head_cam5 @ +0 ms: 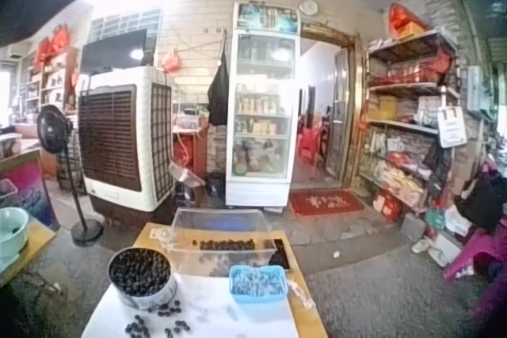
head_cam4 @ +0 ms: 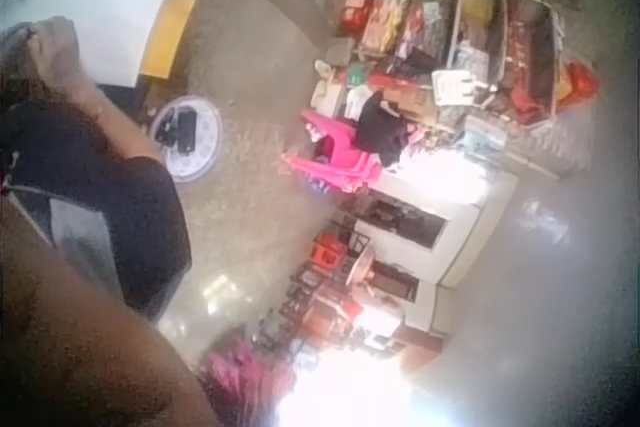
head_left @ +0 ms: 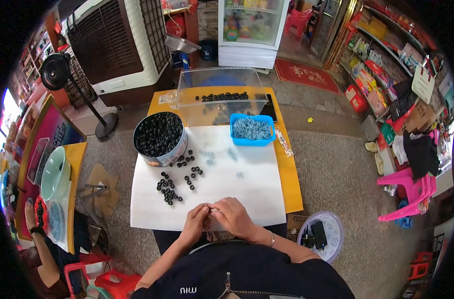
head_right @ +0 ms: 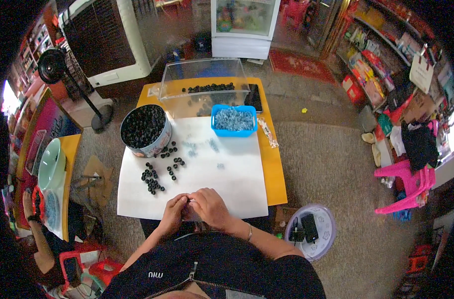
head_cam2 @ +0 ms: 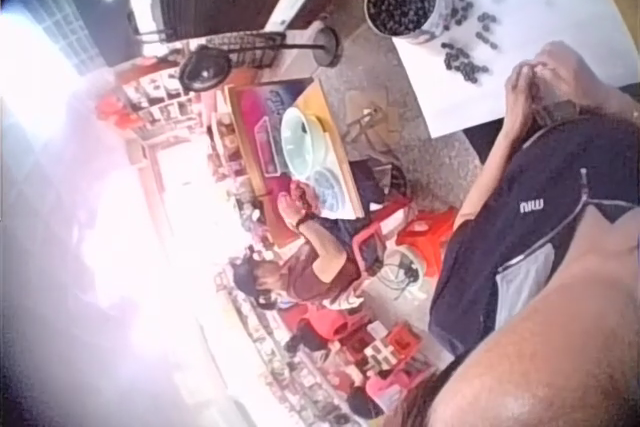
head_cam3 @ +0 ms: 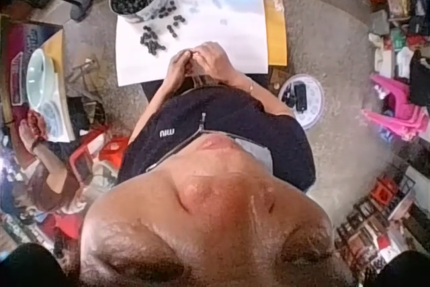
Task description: Manually assembling small black plastic components with smaller translucent pieces.
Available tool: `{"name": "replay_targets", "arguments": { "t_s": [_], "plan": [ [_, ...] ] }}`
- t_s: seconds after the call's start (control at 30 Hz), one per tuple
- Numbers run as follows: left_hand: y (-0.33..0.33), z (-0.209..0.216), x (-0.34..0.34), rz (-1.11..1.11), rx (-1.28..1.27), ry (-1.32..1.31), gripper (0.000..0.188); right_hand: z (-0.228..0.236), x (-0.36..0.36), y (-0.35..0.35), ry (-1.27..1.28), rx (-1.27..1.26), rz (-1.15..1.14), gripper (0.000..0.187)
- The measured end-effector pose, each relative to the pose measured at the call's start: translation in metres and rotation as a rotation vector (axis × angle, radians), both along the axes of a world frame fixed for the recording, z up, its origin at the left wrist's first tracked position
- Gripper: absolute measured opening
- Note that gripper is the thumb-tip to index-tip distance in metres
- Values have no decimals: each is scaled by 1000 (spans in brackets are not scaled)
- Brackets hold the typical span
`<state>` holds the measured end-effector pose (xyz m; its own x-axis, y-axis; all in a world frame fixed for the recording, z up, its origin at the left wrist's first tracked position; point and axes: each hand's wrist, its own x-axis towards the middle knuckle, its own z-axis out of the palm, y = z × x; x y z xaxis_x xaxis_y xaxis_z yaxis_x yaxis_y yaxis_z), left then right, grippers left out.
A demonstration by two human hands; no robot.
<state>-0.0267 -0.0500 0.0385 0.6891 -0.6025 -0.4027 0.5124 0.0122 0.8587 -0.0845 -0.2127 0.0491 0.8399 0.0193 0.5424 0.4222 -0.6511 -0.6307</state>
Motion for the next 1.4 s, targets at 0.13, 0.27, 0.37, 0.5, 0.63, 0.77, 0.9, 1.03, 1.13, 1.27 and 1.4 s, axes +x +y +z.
{"name": "replay_targets", "arguments": {
  "t_s": [0.13,0.27,0.37,0.5,0.63,0.77,0.9,1.03,1.13,1.27,1.4],
  "plan": [
    [-1,-5,-3,54,-31,-36,21,-1,0,1,-13,11,-19,18],
    [-3,1,-2,93,-38,-68,20,1,2,1,-11,33,-9,18],
    [-4,7,2,125,-135,-11,22,2,5,0,2,63,-2,21],
    [-7,9,7,111,-167,26,31,0,9,-1,33,-71,-22,24],
    [-5,10,10,35,-120,-61,39,2,19,-3,70,-107,14,20],
    [1,14,14,60,-227,39,44,10,48,-17,131,-21,68,15],
    [17,1,21,32,-141,13,35,51,118,-65,-40,-77,-161,15],
    [27,0,18,74,-70,76,26,93,211,-123,-122,-160,-346,25],
    [32,-6,19,127,-121,153,25,96,230,-129,-87,-172,-414,28],
    [37,-10,23,164,-152,210,24,66,188,-76,-9,-37,-275,23],
    [37,-12,26,159,-173,220,24,6,133,-24,185,-32,-17,14]
  ]
}}
